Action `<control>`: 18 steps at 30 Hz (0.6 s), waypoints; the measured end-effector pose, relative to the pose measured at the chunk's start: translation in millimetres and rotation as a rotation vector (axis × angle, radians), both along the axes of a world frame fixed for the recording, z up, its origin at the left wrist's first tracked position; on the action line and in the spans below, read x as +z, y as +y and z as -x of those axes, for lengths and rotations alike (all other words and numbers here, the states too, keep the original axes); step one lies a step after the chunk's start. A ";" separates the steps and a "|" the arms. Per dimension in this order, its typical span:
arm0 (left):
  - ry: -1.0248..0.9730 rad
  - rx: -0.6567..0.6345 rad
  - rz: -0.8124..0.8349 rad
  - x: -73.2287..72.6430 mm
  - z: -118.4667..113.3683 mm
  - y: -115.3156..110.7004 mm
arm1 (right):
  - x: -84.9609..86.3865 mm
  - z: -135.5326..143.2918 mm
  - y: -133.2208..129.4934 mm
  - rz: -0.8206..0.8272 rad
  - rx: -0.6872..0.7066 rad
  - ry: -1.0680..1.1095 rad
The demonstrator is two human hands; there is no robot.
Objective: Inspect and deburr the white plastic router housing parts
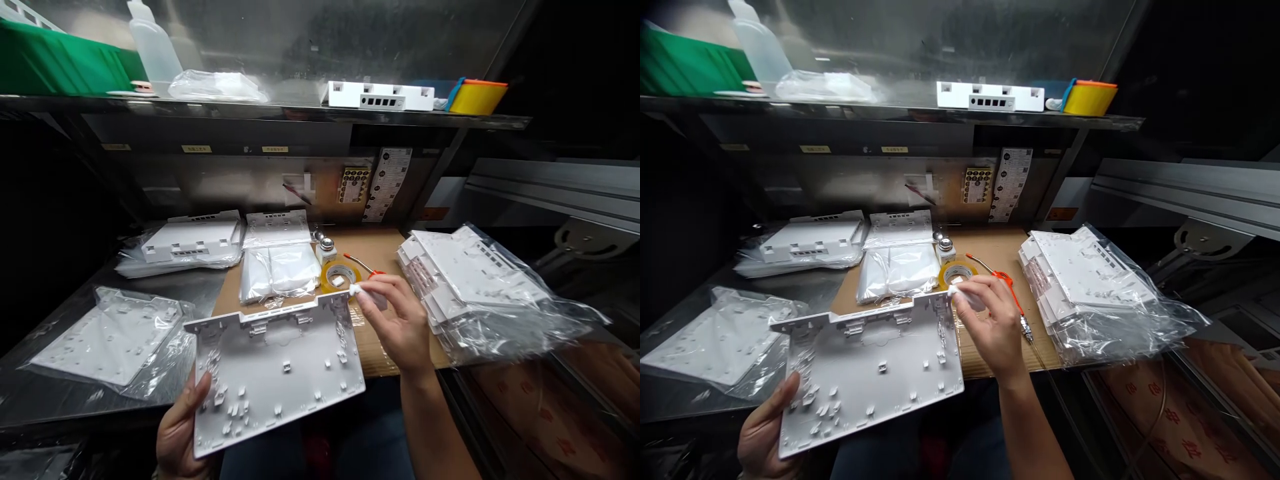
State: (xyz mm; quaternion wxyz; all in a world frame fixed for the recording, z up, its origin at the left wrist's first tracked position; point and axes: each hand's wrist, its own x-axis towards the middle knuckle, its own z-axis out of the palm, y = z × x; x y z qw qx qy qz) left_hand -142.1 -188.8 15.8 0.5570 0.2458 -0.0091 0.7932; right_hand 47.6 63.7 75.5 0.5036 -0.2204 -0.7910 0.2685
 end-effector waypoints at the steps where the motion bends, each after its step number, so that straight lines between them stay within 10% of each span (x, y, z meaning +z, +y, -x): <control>1: -0.015 0.038 0.050 0.1 -0.8 0.0 | -1.5 -2.0 3.0 -0.002 -0.022 -0.024; 9: 0.065 0.390 0.673 14.7 -24.3 17.3 | 21.8 12.1 -19.4 -0.067 -0.007 0.119; 18: 0.137 0.367 0.679 48.1 -62.7 55.7 | 49.0 55.5 -68.8 -0.222 0.199 0.094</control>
